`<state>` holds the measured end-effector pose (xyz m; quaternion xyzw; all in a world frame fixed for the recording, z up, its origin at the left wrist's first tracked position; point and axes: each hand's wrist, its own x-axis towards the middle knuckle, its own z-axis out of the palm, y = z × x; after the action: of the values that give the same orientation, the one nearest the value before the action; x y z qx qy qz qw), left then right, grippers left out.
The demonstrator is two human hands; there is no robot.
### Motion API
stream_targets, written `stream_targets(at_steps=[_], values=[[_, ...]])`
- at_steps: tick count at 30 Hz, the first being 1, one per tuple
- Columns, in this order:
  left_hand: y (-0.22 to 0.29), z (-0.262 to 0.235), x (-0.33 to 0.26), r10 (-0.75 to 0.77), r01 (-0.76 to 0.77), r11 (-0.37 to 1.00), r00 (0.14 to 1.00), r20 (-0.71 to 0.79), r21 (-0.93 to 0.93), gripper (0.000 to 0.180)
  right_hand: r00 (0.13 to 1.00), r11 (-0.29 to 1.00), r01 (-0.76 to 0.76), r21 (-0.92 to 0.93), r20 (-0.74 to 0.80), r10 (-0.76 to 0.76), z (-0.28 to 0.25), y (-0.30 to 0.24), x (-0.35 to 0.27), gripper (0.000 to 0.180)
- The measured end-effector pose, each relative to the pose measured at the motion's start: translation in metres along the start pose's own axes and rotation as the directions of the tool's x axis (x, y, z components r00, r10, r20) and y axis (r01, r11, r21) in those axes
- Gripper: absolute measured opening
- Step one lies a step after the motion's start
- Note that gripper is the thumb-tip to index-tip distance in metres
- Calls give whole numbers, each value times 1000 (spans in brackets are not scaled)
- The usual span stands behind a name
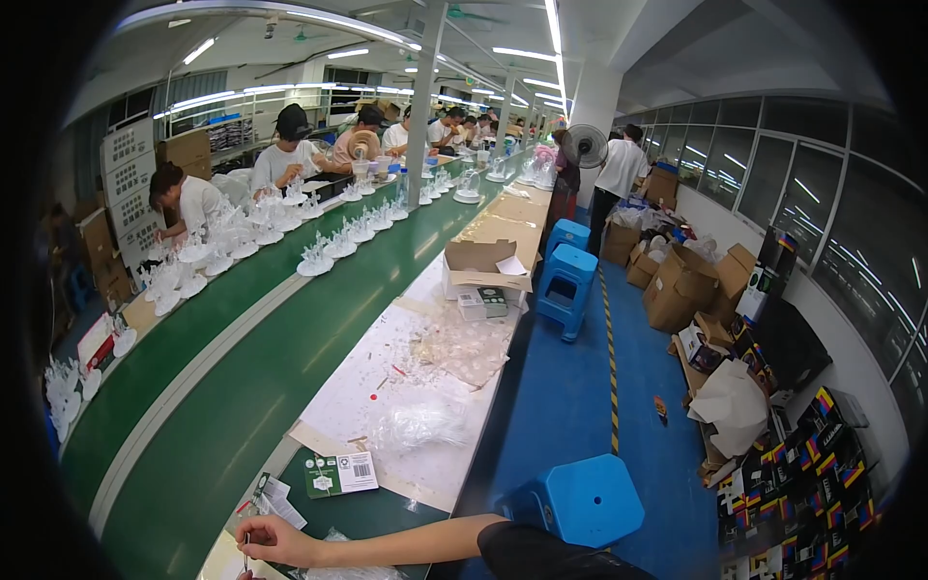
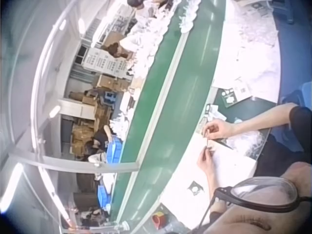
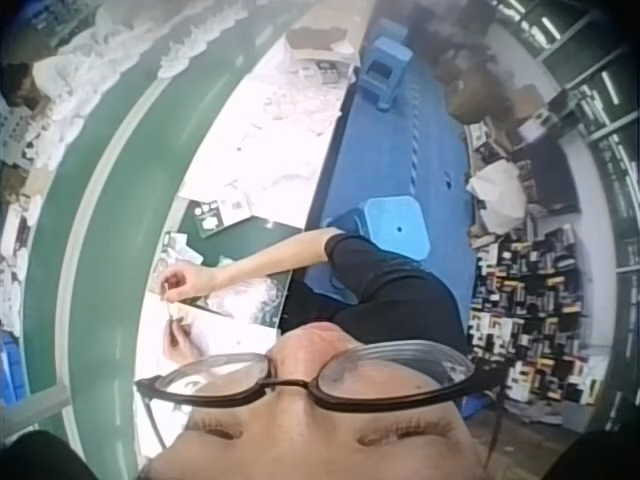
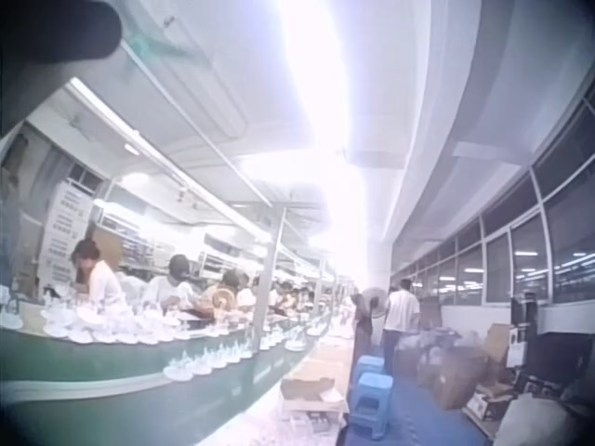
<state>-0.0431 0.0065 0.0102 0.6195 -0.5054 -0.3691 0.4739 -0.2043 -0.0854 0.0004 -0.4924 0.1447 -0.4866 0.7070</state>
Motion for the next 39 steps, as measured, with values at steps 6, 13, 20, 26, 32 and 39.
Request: stream_targets(at_steps=[6,13,20,26,32,39], values=[[-1,3,0,-2,2,999,1000,-12,-40,20,1000,1000,-7,16,-4,7,-1,0,-1,14],[-10,2,3,32,-32,998,999,-7,-51,22,999,999,23,-42,48,-21,0,-3,-3,17],[-12,-2,1,94,-96,995,993,75,28,23,999,999,1,-42,45,1,5,-4,-3,18],[-7,4,0,6,1,982,999,35,-189,22,999,998,21,-57,45,-19,5,-5,-4,19],[-22,-2,3,-5,8,990,1000,26,-141,21,999,994,22,-110,39,-18,5,-9,-6,19],[-20,-3,4,33,-33,999,999,8,-19,19,999,996,-7,-94,-40,4,4,-2,-3,17]])
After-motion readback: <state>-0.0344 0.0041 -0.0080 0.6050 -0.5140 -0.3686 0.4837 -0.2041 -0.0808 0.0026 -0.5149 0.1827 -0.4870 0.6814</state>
